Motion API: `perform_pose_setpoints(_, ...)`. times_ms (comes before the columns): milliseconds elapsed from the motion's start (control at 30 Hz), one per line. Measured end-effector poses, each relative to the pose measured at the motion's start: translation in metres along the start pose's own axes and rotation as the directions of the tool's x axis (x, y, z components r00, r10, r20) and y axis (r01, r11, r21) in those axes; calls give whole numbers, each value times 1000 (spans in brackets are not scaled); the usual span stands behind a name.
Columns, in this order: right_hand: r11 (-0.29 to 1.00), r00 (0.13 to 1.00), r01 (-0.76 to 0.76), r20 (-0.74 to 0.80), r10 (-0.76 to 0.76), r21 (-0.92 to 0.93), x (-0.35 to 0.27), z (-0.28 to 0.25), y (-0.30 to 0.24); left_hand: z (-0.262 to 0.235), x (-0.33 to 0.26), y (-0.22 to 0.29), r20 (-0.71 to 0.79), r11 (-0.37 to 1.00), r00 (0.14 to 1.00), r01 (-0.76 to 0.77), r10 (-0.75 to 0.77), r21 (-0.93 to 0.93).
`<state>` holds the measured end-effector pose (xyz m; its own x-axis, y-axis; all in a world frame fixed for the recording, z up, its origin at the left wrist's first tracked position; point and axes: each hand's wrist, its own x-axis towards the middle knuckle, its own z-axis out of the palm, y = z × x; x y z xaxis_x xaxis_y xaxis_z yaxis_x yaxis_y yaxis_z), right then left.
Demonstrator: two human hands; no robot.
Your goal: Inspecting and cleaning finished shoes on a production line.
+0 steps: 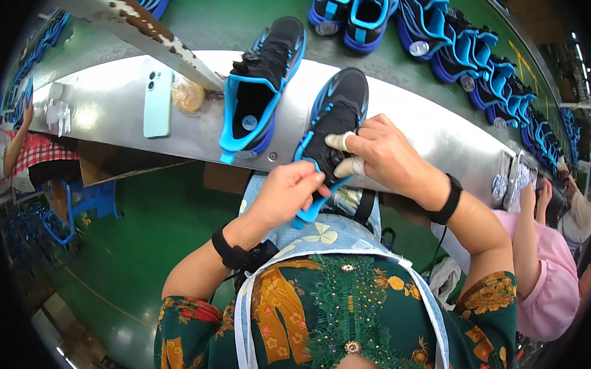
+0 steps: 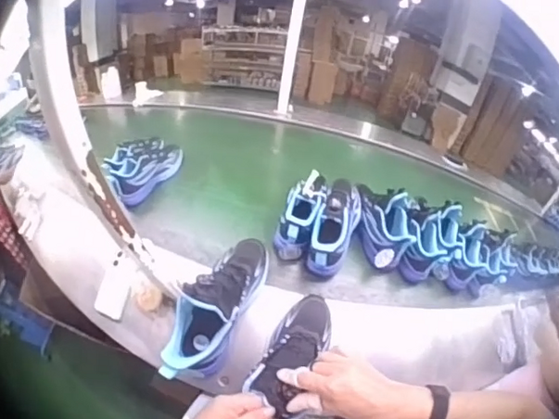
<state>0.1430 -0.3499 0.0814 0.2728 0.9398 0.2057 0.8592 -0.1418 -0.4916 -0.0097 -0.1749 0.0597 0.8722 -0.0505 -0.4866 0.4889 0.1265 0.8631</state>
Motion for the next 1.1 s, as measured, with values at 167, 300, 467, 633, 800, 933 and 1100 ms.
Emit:
perform_pose_setpoints(167, 980, 875, -150, 479, 68, 134, 71, -71, 16, -45, -32, 38, -304, 823, 815, -325, 494, 466)
perform_pose_setpoints(300, 969, 995, -18, 98, -6, 248, 147, -41, 32, -98, 10, 21, -537, 708, 554, -144, 637, 692)
perform_pose_setpoints(467, 954, 906, 299, 306, -292, 25, 154, 5, 17, -121, 23, 21, -539, 996, 838, -48, 84, 80)
perform_pose_setpoints(633, 972, 869, 235, 441, -224, 30, 140, -8, 7, -74, -12, 19, -522, 956, 807, -175, 276, 235)
perform_pose_setpoints(800, 900, 930, 37, 314, -190, 434, 136, -11, 11, -77, -9, 32, -123, 977, 989, 58, -84, -206)
perform_pose_setpoints(933, 975, 977, 214, 5, -215, 63, 109, 16, 5, -63, -1, 16, -191, 954, 982, -55, -2, -295)
perform_pose_setpoints(1100, 988, 981, 77, 168, -100, 138, 124, 3, 9, -54, -9, 44, -336, 960, 940, 43, 55, 278)
